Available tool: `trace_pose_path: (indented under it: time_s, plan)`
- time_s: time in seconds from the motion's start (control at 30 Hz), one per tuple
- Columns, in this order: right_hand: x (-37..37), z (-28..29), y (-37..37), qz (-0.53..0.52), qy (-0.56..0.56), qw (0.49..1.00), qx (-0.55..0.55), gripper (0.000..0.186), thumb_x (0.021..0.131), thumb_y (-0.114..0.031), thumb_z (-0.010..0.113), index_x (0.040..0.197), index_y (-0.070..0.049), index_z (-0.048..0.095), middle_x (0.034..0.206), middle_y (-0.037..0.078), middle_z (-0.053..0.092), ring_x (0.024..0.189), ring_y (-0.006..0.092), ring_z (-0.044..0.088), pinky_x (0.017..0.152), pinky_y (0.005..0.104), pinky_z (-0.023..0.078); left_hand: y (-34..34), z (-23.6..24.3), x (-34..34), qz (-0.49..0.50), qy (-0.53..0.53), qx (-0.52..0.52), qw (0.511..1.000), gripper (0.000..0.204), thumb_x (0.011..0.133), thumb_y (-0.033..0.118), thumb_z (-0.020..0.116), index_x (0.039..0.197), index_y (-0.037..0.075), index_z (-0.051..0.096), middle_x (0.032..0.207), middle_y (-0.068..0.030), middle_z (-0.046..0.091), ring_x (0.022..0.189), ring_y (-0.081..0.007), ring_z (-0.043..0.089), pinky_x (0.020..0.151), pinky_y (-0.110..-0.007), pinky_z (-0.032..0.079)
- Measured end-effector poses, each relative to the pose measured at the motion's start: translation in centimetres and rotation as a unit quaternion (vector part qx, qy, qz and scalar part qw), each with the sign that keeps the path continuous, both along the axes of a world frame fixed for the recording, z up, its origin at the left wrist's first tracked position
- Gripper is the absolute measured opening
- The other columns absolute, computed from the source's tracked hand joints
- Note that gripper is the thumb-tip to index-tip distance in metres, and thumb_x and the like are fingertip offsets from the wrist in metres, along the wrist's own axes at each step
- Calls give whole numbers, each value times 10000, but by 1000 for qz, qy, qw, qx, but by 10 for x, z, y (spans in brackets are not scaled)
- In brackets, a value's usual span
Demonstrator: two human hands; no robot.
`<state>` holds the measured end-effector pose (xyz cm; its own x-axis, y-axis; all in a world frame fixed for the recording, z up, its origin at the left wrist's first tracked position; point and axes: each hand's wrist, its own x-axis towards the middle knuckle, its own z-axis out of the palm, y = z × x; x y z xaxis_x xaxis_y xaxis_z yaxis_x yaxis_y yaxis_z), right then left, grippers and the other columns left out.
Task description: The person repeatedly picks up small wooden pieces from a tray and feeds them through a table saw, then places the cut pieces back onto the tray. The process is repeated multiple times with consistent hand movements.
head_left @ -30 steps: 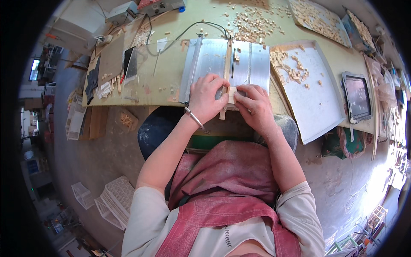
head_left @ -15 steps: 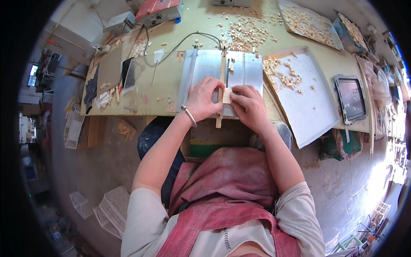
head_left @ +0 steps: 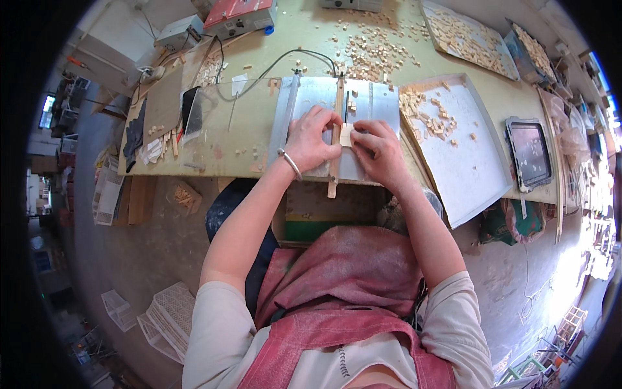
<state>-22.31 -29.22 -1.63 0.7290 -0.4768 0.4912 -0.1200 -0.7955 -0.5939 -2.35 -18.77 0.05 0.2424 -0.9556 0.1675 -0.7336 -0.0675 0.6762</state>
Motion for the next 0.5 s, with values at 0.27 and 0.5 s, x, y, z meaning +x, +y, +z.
trace_pose_path:
  time_s: [0.27, 0.5]
  plan:
    - [7, 6, -10, -7, 19, 1000, 16, 208, 876, -48, 773, 1083, -41, 780, 1240, 115, 725, 1175, 343, 657, 1000, 446, 543, -16, -4, 10, 12, 27, 29, 999, 436, 698, 267, 789, 1112, 155, 704, 1111, -38, 641, 1050, -252, 660, 955, -430, 478]
    - [14, 8, -22, -12, 16, 1000, 23, 205, 877, -50, 768, 1081, -30, 779, 1238, 120, 723, 1184, 345, 652, 1010, 446, 540, -30, -2, 15, 17, 31, 35, 999, 455, 699, 295, 803, 1124, 168, 704, 1112, -41, 642, 1008, -237, 660, 953, -430, 478]
